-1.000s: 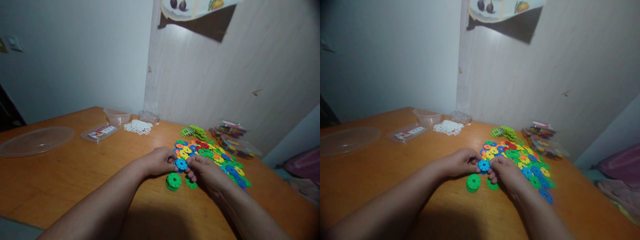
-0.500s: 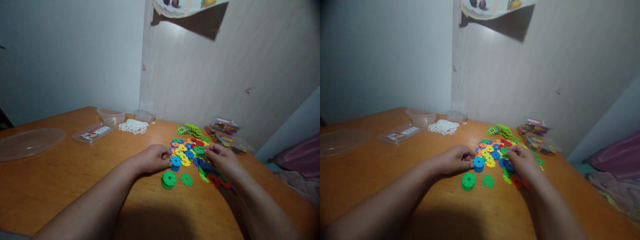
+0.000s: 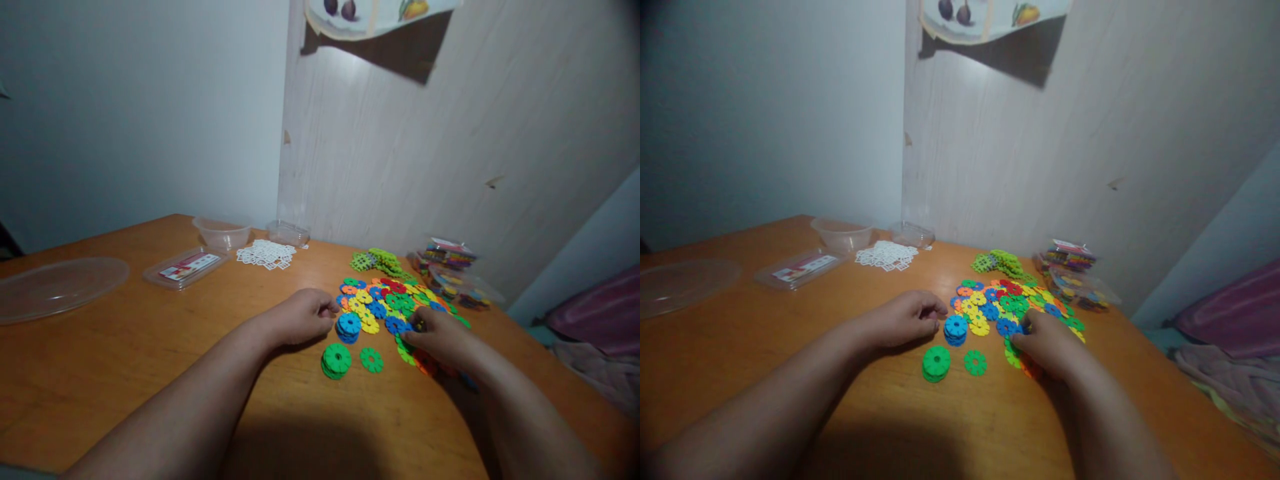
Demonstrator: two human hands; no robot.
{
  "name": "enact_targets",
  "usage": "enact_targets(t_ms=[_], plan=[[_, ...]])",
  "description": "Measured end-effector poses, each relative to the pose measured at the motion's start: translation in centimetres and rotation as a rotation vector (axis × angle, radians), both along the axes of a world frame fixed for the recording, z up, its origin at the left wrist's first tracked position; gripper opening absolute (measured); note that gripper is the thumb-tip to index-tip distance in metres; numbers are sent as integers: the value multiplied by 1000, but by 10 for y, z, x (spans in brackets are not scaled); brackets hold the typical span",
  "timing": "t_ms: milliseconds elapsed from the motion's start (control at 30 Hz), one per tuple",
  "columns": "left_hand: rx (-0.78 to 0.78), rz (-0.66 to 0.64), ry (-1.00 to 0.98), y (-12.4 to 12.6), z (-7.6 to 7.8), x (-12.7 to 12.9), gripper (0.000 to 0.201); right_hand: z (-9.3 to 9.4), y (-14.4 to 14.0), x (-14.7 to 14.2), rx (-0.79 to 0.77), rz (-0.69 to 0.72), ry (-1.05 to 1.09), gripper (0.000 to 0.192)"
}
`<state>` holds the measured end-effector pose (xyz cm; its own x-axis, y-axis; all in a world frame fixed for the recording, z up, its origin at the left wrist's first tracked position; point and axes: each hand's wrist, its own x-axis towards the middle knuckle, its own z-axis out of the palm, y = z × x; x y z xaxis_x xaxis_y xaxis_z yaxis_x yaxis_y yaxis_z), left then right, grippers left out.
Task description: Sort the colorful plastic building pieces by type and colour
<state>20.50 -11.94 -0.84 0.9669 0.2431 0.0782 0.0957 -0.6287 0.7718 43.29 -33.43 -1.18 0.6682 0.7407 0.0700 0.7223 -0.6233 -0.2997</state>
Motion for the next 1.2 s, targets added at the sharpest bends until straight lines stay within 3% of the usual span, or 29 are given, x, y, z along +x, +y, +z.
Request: enact_targets(t_ms=[200,333,500,700,833,967,1067,1200], plan=[[-14,26,-18,2,0,0,8,11,2,-8,57,-1,-5,17],[11,30,-33,4,3,1,6,19,11,-35,225,148,97,31],[8,76,-35,4,1,3,6,9,32,-76,354,226,362,27],[32,61,-37,4,-1,2,7,4,50,-86,300,335,285,29],[67,70,-64,4,0,2,14,9,44,-74,380,286,306,34],[105,93,-63,6,1,2,17,15,21,-38,401,153,193,29],[126,107,-64,8,0,2,20,13,1,-5,338,34,69,21],[127,140,-63,10,-4,3,25,6,-14,17,122,20,81,21]])
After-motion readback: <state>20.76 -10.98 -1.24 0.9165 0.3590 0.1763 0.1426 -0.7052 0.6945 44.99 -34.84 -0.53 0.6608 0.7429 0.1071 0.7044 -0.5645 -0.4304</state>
